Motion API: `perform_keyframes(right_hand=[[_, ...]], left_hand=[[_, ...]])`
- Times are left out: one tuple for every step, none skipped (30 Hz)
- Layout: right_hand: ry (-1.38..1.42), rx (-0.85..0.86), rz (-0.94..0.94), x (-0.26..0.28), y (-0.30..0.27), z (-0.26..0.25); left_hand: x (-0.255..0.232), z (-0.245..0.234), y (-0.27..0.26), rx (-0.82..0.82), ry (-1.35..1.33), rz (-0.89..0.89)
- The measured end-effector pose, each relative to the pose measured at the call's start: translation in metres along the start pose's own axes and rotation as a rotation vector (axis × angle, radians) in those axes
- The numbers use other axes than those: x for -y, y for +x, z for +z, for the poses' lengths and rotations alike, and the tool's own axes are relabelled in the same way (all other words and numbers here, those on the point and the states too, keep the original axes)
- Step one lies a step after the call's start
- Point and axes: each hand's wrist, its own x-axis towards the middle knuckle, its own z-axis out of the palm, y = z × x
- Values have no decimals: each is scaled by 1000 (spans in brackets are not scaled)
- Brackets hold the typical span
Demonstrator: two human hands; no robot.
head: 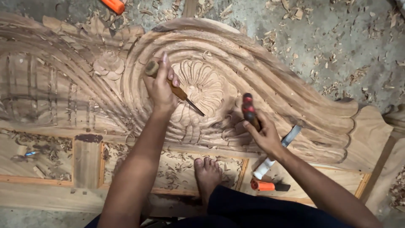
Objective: The person carves intricate floral and curved patterns into a large wooden panel using chisels and a hammer.
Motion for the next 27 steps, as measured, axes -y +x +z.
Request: perform_keyframes(right_hand=[[-28, 28, -34, -2, 3, 0], [-55, 57, -68, -4, 6, 1], [-56, 57, -66, -5, 7, 1], [-36, 72, -59, -6, 7, 2], [-16, 87, -55, -7, 9, 3], [-16, 89, -55, -8, 10, 3], [14, 97, -53, -10, 11, 3], [43, 105, -50, -12, 12, 3], [43, 106, -49, -8, 13, 1], [45, 114, -30, -4, 15, -1], [49, 123, -11, 0, 18, -2], [49, 124, -12, 2, 21, -5], [22, 130, 10, 4, 25, -9], [-4, 136, 31, 6, 29, -13], [-4, 137, 33, 13, 34, -18], [-8, 149, 29, 19, 40, -22], [-10, 162, 25, 25, 46, -25], [-8, 164, 26, 48, 54, -30], [-37, 142, -136, 71, 62, -35], [-65, 121, -299, 95, 70, -41], [-62, 116, -303, 103, 76, -41], [-107, 98, -458, 111, 82, -42], [-154, 79, -608, 119, 88, -42], [-151, 72, -608, 122, 93, -42], [-150, 94, -620, 125, 96, -42], [-148, 115, -631, 127, 98, -41], [-147, 120, -629, 137, 100, -42]], left_hand=[[4, -2, -1, -11, 9, 1], [7, -3, -1, -22, 18, 1], [10, -5, -3, -23, 18, 0], [13, -6, -4, -15, 18, 9], [14, -8, -4, -9, 18, 20], [16, -9, -4, -11, 18, 21], [17, -10, -5, 11, 17, 47], [19, -12, -5, 33, 15, 73], [20, -11, -7, 32, 15, 72], [21, -10, -10, 28, 31, 96], [21, -9, -11, 24, 48, 122], [18, -7, -15, 23, 48, 123], [16, -4, -17, 4, 69, 150], [14, -1, -20, -15, 90, 177], [15, 0, -25, -16, 91, 175], [17, 1, -29, -19, 130, 231], [17, 1, -34, -22, 172, 288], [14, 5, -45, -24, 175, 287], [12, 9, -56, -43, 269, 260], [8, 14, -67, -62, 364, 232], [8, 13, -83, -56, 366, 236], [8, 12, -98, 92, 450, 388], [8, 10, -114, 244, 532, 534], [15, 2, -111, 251, 534, 535], [22, -6, -110, 279, 768, 631], [30, -15, -110, 307, 1003, 724], [32, -12, -95, 304, 1006, 721]])
